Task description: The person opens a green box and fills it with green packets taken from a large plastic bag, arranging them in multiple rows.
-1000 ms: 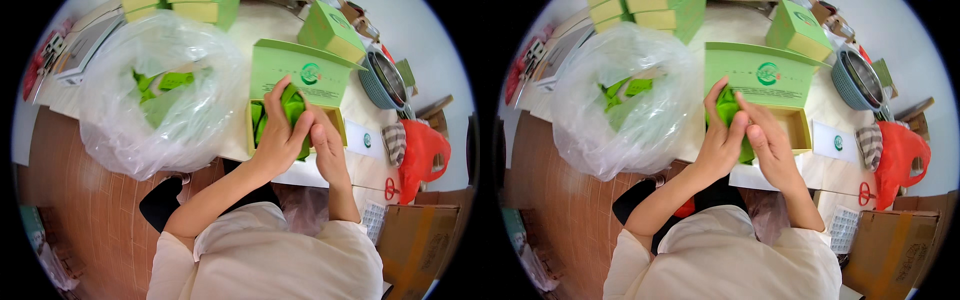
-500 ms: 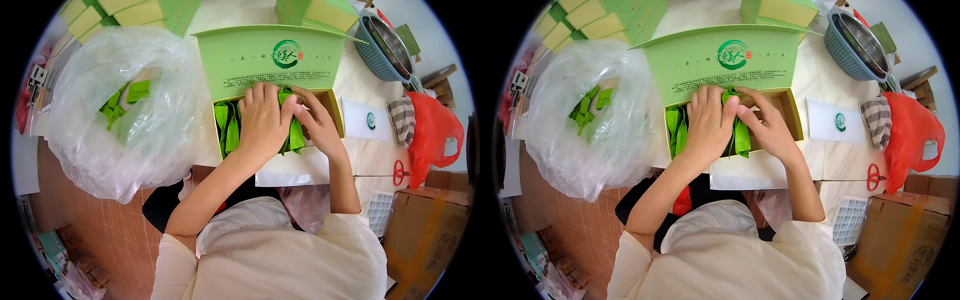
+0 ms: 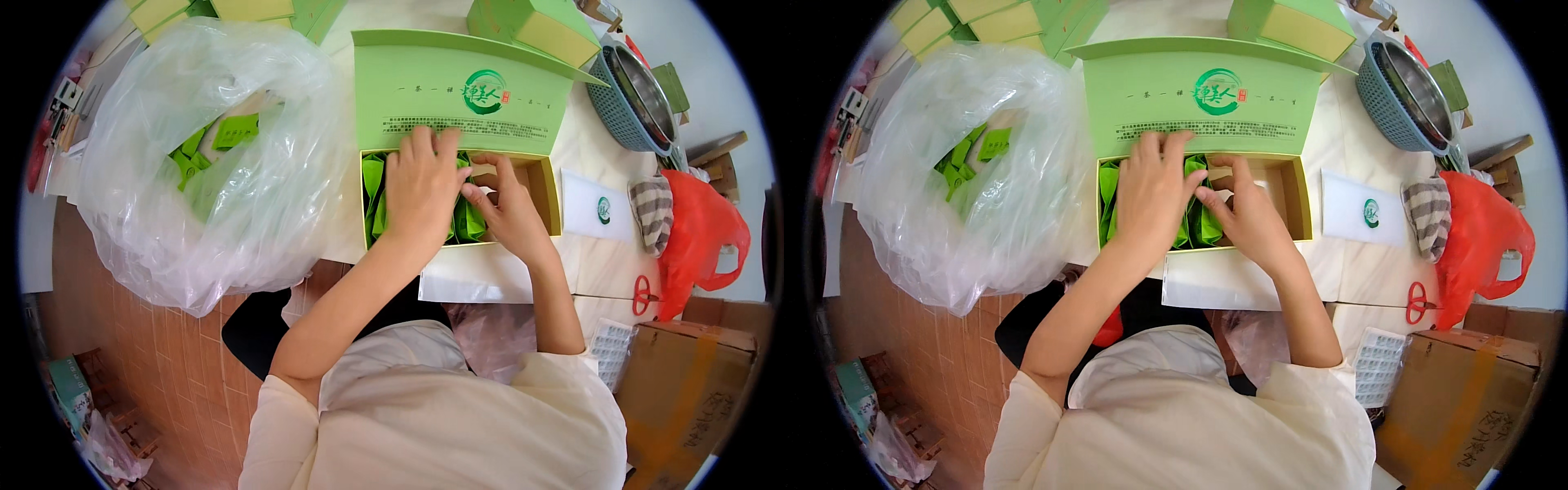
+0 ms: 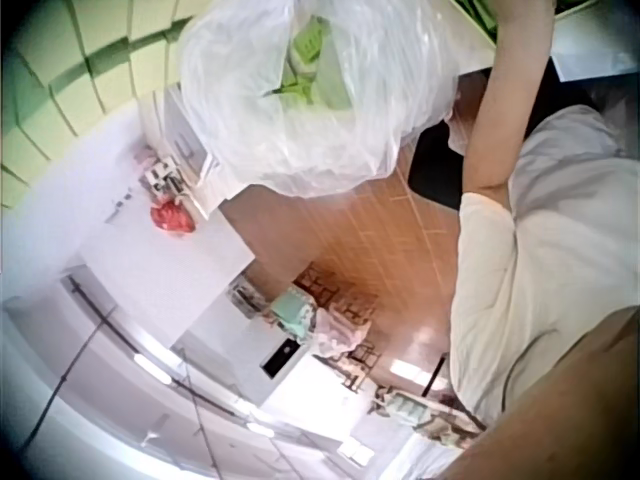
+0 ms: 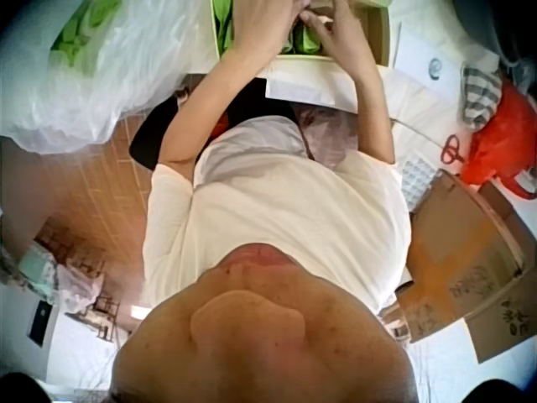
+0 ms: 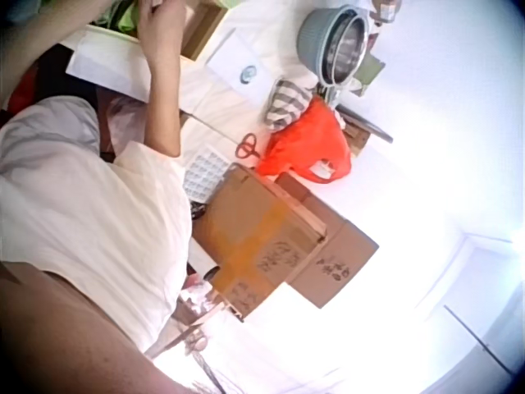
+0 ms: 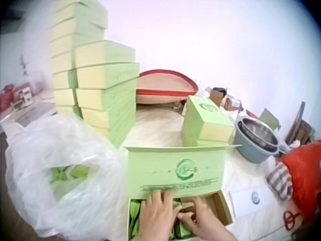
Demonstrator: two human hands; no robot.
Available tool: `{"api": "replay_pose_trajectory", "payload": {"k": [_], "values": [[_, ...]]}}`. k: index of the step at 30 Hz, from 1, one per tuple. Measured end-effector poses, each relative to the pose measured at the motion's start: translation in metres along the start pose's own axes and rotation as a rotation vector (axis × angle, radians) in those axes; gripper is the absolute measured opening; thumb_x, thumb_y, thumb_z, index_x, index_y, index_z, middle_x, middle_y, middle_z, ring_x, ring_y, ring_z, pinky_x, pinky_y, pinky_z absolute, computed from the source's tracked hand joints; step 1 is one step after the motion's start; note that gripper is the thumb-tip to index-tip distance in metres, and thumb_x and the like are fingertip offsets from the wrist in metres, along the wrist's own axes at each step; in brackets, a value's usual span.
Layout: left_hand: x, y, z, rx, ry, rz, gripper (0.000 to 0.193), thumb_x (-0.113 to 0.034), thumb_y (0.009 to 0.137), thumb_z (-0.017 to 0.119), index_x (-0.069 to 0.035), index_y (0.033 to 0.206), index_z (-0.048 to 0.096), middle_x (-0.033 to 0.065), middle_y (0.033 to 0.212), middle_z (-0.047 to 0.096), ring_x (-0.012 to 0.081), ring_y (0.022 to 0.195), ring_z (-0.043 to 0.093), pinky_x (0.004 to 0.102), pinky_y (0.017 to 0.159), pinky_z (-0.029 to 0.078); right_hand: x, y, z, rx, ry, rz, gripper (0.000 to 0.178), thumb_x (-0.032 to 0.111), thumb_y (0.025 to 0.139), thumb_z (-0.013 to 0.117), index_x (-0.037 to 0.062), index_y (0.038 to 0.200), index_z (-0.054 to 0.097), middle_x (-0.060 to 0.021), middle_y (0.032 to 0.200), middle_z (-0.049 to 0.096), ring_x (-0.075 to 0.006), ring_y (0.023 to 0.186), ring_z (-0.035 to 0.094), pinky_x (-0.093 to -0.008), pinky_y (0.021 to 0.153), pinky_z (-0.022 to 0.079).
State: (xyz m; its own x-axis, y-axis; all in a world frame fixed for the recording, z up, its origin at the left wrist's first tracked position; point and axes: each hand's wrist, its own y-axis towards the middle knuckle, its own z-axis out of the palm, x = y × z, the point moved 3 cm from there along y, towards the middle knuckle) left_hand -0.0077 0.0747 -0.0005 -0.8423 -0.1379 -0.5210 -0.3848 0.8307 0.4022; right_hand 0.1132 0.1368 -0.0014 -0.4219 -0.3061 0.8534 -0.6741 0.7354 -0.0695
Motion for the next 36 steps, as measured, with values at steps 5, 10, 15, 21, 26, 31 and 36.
{"api": "replay_pose_trajectory", "payload": {"k": [5,10,15,21,26,31,36], "values": [[0.037,-0.019,-0.058,-0.106,-0.145,-0.115,0.039,-0.015,0.089,0.057,-0.002,0.125,0.047,0.0185,0.115,0.05,0.0322,0.109,0.05,0.0397,0.094,0.04,-0.011,0.002,-0.01,-0.103,-0.128,0.09,0.04,0.032,0.094,0.053,-0.0029,0.111,0.044,-0.0217,0.092,0.064,-0.029,0.074,0.063,-0.0379,0.067,0.049],[0.042,-0.055,-0.046,-0.064,-0.281,-0.17,0.056,-0.015,0.092,0.052,0.003,0.14,0.028,0.0245,0.138,0.036,0.0355,0.13,0.035,0.0401,0.108,0.028,-0.008,0.011,0.0,-0.099,-0.252,0.019,0.046,0.042,0.095,0.047,-0.0042,0.1,0.051,-0.0241,0.088,0.064,-0.0377,0.08,0.063,-0.0435,0.074,0.048],[0.031,-0.061,-0.02,-0.014,-0.192,-0.09,0.062,-0.012,0.091,0.048,0.007,0.142,0.017,0.0314,0.146,0.018,0.0426,0.138,0.014,0.046,0.112,0.017,0.028,0.01,0.039,-0.04,-0.429,0.057,0.049,0.042,0.095,0.043,-0.0035,0.113,0.042,-0.0305,0.089,0.062,-0.0481,0.084,0.059,-0.0514,0.072,0.047],[0.019,-0.062,-0.03,0.165,0.097,0.214,0.061,-0.034,0.092,0.048,0.002,0.139,0.033,0.0212,0.144,0.032,0.0334,0.138,0.022,0.0485,0.112,0.017,0.006,0.012,0.035,-0.038,-0.622,0.023,0.046,0.041,0.096,0.04,-0.0011,0.114,0.041,-0.0273,0.083,0.063,-0.047,0.079,0.06,-0.0516,0.069,0.047],[0.027,-0.064,-0.03,0.241,0.153,0.234,0.077,-0.055,0.083,0.053,-0.003,0.138,0.038,0.0149,0.145,0.035,0.0247,0.136,0.031,0.0489,0.111,0.019,0.003,0.019,0.015,-0.027,-0.538,0.1,0.047,0.042,0.097,0.032,0.001,0.1,0.054,-0.02,0.073,0.064,-0.0411,0.073,0.062,-0.0492,0.068,0.047],[0.014,-0.066,-0.031,0.102,0.171,0.386,0.084,-0.062,0.081,0.05,0.0,0.137,0.039,0.016,0.145,0.035,0.0258,0.138,0.027,0.0489,0.112,0.017,0.02,0.012,-0.011,-0.202,-0.472,0.136,0.049,0.04,0.098,0.032,0.0036,0.088,0.062,-0.0124,0.061,0.062,-0.0304,0.06,0.063,-0.043,0.062,0.047],[0.022,-0.078,-0.022,0.079,0.102,0.372,0.076,-0.058,0.084,0.049,0.0,0.132,0.043,0.016,0.138,0.042,0.0273,0.134,0.032,0.0493,0.112,0.018,0.118,0.016,0.046,-0.208,-0.395,-0.395,0.015,0.015,0.091,0.054,0.0014,0.092,0.061,-0.0145,0.076,0.064,-0.0306,0.067,0.062,-0.0376,0.061,0.048]]}}
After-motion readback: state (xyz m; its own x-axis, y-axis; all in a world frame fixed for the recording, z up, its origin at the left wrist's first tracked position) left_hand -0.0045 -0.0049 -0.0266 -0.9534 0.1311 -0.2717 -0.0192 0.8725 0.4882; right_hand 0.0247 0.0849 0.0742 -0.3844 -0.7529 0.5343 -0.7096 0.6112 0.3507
